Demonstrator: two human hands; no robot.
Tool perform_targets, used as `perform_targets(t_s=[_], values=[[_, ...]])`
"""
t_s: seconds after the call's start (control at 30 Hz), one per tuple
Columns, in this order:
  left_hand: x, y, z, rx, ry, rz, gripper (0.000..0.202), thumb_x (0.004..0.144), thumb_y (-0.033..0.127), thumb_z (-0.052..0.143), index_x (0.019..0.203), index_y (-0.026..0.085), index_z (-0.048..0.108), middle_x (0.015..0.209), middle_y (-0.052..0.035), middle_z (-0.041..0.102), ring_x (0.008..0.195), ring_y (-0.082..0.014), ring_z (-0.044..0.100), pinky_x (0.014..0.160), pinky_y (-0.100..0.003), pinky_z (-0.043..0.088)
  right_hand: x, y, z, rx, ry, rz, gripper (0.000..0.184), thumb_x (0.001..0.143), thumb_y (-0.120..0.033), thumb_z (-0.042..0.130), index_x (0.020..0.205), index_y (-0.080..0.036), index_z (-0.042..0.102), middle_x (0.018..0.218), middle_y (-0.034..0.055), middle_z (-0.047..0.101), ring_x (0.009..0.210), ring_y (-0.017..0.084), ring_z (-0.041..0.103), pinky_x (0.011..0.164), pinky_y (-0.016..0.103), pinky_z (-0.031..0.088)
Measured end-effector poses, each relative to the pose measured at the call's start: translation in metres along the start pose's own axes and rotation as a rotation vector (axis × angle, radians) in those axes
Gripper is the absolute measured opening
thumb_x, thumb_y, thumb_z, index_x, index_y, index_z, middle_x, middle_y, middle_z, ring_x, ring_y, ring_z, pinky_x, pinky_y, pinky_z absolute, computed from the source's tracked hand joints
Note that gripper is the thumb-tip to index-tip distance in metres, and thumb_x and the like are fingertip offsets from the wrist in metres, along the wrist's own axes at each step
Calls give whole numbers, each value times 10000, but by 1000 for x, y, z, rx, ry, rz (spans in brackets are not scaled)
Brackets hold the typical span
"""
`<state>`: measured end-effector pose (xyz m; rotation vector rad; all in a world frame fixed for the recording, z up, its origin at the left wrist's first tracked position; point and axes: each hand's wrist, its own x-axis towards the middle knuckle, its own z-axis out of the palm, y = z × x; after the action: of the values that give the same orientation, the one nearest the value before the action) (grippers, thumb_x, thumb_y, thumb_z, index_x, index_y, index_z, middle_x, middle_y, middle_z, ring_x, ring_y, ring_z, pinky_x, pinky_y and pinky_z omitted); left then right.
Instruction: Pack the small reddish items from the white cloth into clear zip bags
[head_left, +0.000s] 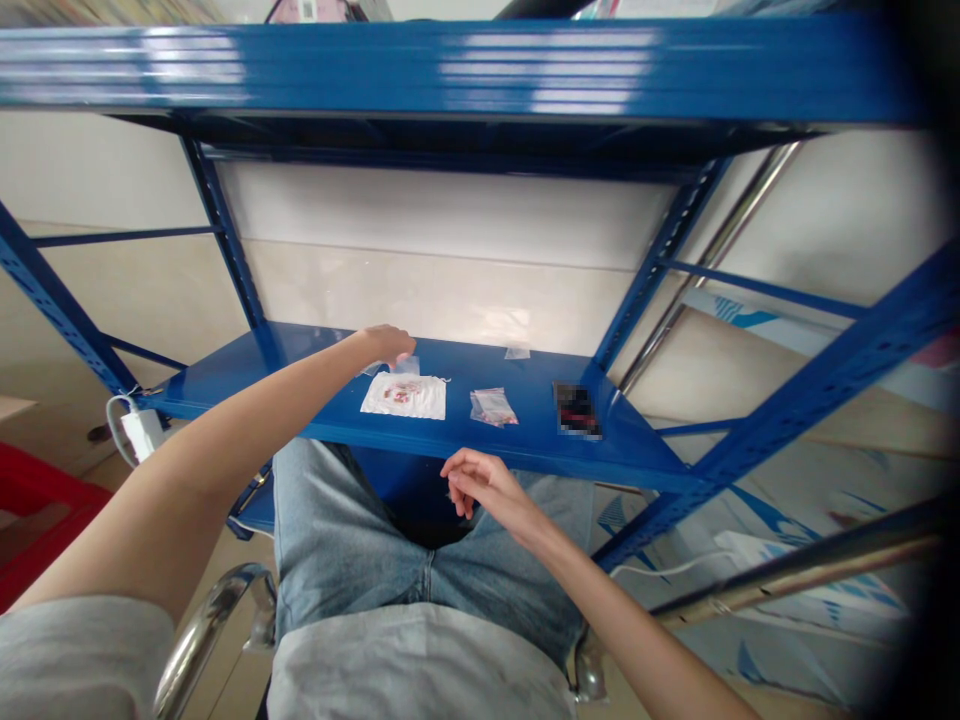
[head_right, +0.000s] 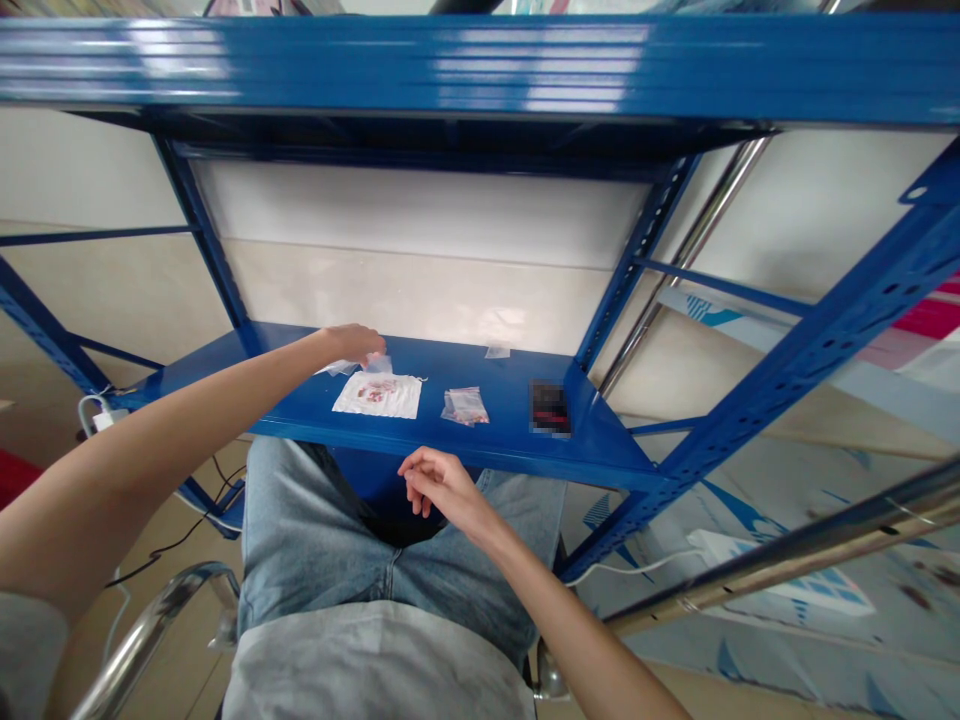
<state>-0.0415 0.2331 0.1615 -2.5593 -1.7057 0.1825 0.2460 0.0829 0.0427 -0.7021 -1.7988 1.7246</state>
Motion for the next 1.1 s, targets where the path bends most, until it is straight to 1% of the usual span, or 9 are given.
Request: perform_targets(t_s=[0.17,0.4,0.53,0.63,0.73,0.8,0.9,1.0,1.1], values=[[-2,-6,-10,97,-70,-83,240,688,188,782,925,160,758,949,-119,748,865,-203,665,778,-259,451,0,2,-1,-8,-9,-3,242,890,-404,635,960,-173,615,686,-7,605,560,109,580,482,203,437],[-7,-9,-13,73,-71,-108,142,701,123,699,827,126,766,846,-135,739,765,-197,663,737,-271,447,0,3,-1,-20,-5,3,234,886,-396,636,939,-168,616,668,-7,611,542,106,574,473,199,425],[-5,-12,-9,19,-30,-111,130,671,93,683,771,129,759,796,-121,732,767,-196,659,730,-268,440,1,3,-1,-27,-6,6,232,885,-396,634,932,-170,616,666,-5,615,541,107,576,470,197,420],[-1,-22,-13,-48,16,-116,129,645,89,691,750,135,751,758,-94,724,756,-172,641,714,-243,435,1,3,0,-33,0,14,235,878,-400,641,925,-171,614,659,-7,611,533,108,575,462,197,415],[-2,-37,-22,-201,85,-147,93,658,108,688,730,129,743,716,-65,707,710,-144,619,696,-229,441,1,3,-1,-44,-9,16,247,877,-413,641,930,-173,615,661,-6,612,538,112,578,465,202,420],[-8,-45,-23,-377,163,-213,80,696,133,685,748,113,742,709,-65,700,671,-132,608,676,-229,452,2,4,-2,-53,-12,13,259,880,-425,636,936,-174,613,671,-4,613,546,114,580,471,204,423],[-24,-50,-7,-643,326,-375,206,819,217,644,942,76,731,778,-112,703,660,-134,602,639,-244,475,3,4,-4,-79,-11,4,266,888,-436,621,947,-176,606,683,-1,609,556,121,582,476,210,423],[-43,-47,28,-824,420,-550,325,932,289,550,1131,58,663,867,-156,695,716,-151,622,640,-259,501,7,4,-14,-218,28,-54,246,929,-431,549,977,-196,598,718,10,614,574,144,595,492,240,437],[-60,-46,65,-960,400,-740,345,947,315,559,1148,44,633,975,-187,681,765,-183,649,658,-300,527,15,2,-37,-611,266,-241,205,959,-371,481,1016,-231,621,837,49,653,734,206,633,668,334,499]])
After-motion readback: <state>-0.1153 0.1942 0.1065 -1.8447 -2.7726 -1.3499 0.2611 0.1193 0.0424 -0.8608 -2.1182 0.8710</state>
